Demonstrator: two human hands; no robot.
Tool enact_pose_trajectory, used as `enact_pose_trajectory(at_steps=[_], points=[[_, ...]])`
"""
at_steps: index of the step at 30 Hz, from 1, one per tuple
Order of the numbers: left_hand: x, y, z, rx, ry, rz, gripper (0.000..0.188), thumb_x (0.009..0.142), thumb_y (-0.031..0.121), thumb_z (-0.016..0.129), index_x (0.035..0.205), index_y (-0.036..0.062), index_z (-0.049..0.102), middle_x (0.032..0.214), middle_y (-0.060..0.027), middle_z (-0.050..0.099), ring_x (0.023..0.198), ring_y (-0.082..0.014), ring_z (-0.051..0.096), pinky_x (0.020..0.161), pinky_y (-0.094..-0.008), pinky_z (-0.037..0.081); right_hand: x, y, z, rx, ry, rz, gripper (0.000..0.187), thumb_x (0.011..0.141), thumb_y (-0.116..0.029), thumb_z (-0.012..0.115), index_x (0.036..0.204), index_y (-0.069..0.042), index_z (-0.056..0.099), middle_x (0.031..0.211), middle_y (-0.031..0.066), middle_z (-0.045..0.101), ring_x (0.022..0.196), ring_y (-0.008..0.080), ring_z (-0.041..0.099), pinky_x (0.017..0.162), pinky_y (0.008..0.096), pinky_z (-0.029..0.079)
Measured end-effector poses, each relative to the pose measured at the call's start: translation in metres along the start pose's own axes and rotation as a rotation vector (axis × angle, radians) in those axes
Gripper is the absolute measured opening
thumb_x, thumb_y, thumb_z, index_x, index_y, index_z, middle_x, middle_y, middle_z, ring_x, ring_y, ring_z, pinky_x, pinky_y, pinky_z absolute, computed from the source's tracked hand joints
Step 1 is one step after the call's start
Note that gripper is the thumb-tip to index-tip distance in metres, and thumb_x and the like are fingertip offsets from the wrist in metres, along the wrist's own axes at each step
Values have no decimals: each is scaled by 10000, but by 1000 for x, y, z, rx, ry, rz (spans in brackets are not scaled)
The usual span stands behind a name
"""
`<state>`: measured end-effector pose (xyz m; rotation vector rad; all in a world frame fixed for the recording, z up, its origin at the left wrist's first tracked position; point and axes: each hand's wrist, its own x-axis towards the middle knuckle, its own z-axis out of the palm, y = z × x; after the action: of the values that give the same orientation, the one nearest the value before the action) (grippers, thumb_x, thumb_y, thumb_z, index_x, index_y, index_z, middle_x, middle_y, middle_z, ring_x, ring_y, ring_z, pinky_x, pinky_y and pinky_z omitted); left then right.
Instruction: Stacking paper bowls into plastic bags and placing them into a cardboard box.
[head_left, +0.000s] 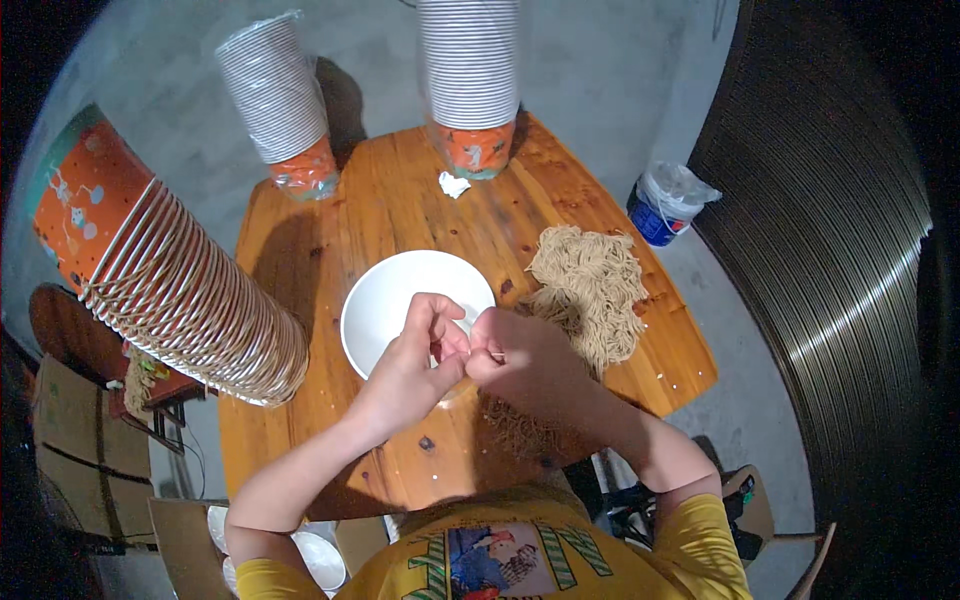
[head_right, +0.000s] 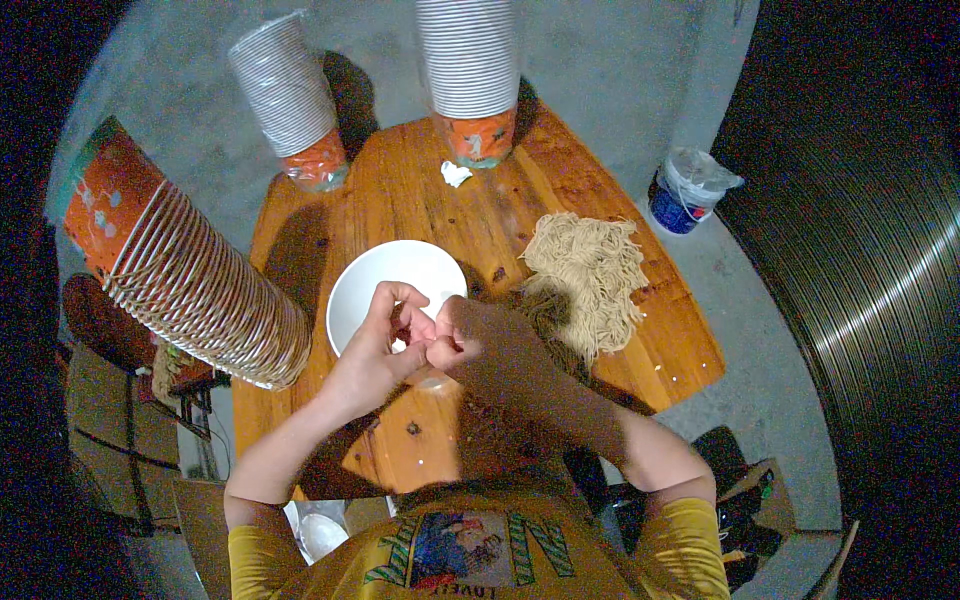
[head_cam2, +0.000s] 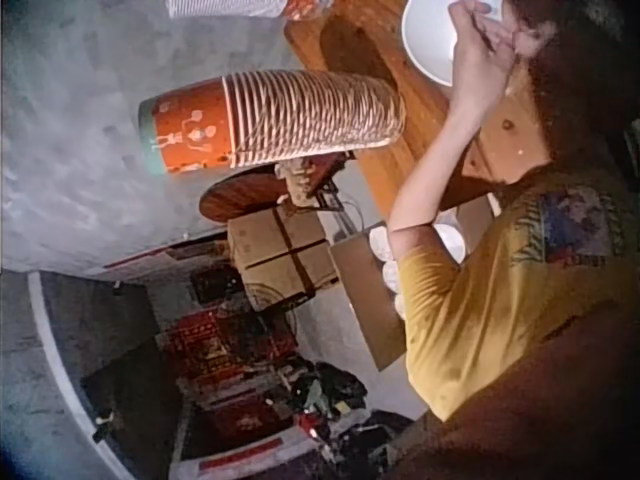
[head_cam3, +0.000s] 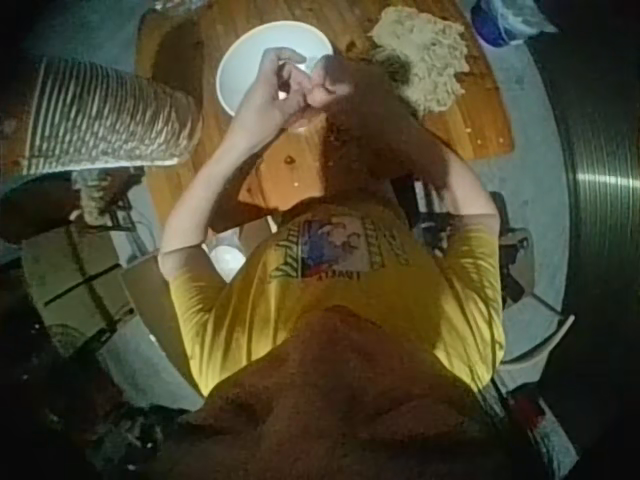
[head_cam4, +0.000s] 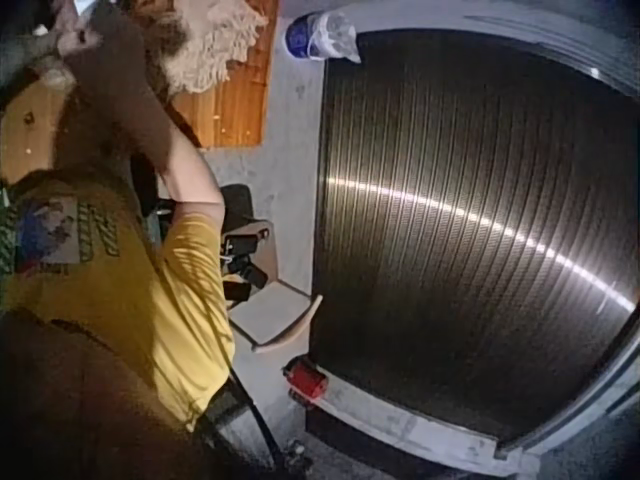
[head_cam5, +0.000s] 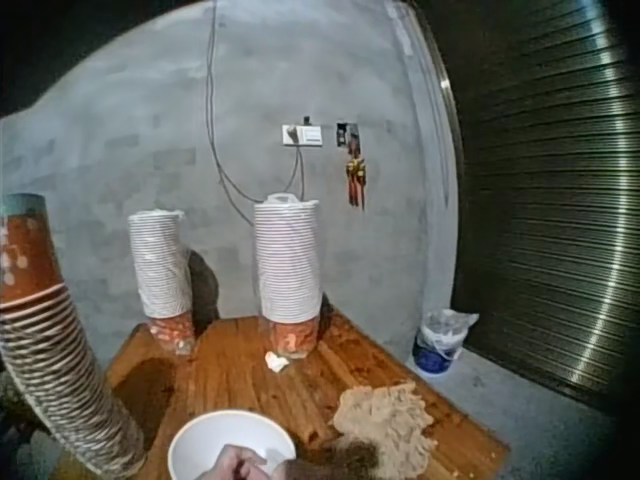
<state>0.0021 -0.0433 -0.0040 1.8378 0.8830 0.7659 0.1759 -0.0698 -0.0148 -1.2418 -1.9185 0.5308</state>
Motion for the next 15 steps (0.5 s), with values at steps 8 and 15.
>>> enact_pose_trajectory(at_steps=[8,15], points=[[2,-2,1,-17,4,-4,331,823,-38,563,1075,46,365,809,-21,499,733,-94,480,718,-249,425,7,16,-10,618,-255,374,101,825,-136,598,844,-50,548,705,-10,571,667,63,524,650,259,437],[2,-1,-1,-38,5,-31,309,828,-22,568,1062,44,376,810,-17,511,731,-87,479,723,-244,428,-8,3,-6,166,-73,64,101,824,-98,604,887,-45,547,694,3,570,611,82,541,573,246,451]])
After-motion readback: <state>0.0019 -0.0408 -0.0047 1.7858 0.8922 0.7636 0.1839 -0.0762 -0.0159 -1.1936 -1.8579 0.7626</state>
